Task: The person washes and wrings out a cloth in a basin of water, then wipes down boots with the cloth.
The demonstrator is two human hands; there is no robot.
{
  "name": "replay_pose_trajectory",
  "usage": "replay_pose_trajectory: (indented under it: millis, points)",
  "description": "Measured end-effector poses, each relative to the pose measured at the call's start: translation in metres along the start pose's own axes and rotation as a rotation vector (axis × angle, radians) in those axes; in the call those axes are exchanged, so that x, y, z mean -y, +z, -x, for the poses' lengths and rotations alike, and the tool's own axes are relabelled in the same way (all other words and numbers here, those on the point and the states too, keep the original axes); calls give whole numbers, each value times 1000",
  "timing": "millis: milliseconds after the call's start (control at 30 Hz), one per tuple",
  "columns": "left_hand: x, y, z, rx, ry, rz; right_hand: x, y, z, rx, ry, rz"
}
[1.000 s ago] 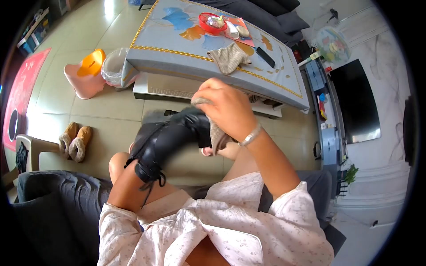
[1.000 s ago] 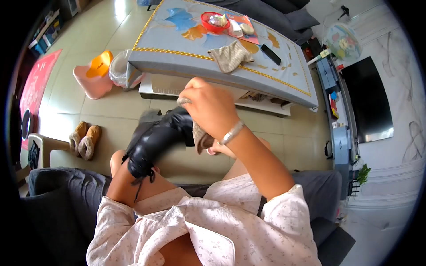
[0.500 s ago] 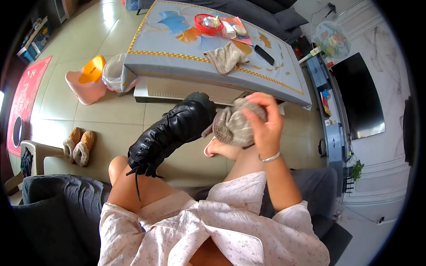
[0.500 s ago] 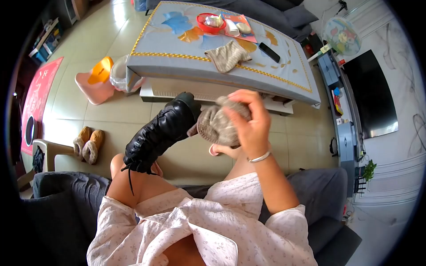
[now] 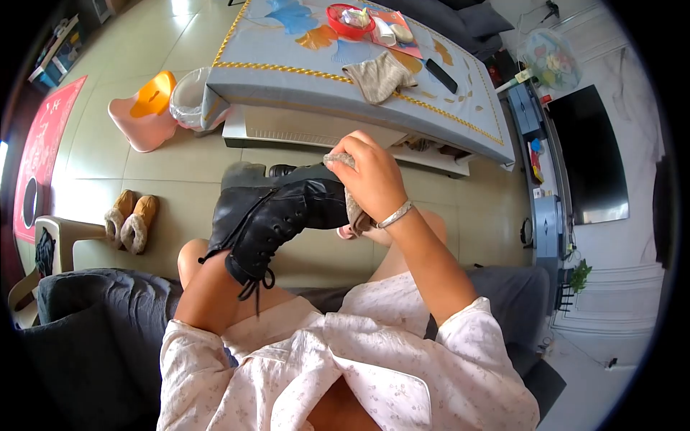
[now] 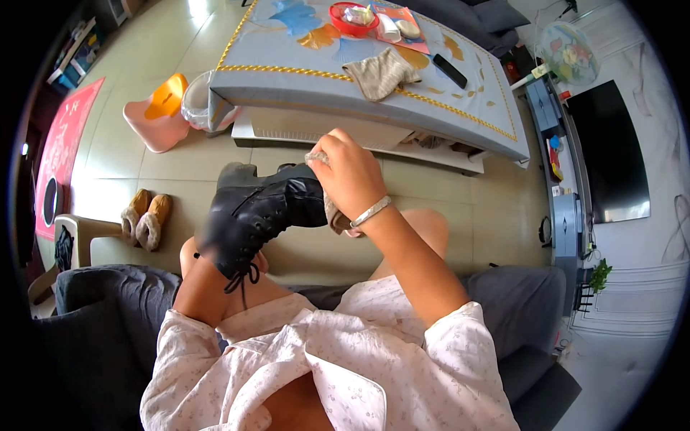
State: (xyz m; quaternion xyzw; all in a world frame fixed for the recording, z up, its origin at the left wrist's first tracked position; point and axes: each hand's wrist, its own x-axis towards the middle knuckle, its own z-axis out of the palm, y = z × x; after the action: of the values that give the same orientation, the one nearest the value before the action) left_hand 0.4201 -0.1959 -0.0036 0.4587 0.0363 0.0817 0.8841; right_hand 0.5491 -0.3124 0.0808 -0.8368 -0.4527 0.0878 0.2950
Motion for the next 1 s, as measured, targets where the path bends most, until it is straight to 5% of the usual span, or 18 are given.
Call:
replay_pose_trajectory:
  millis: [67, 133, 200, 267, 600, 767, 1000]
  points:
    - [3, 5, -6, -3, 20, 13, -17, 6, -2, -48, -52, -4]
    - [3, 5, -7, -10, 25, 16, -27, 7, -6, -375, -72, -391]
    - [3, 5, -6, -22, 33, 13, -30, -13, 1, -420, 193, -832]
    - [3, 3, -4, -32, 36, 19, -34, -26, 12, -548, 203, -947]
    - [5, -1, -4, -66, 51, 32, 15, -4, 2, -507, -408, -165]
    - [2, -8, -3, -89, 71, 30, 12, 26, -3, -596, -451, -111]
    - [2, -5, -14, -85, 88, 20, -15, 67, 36, -554, -214, -222]
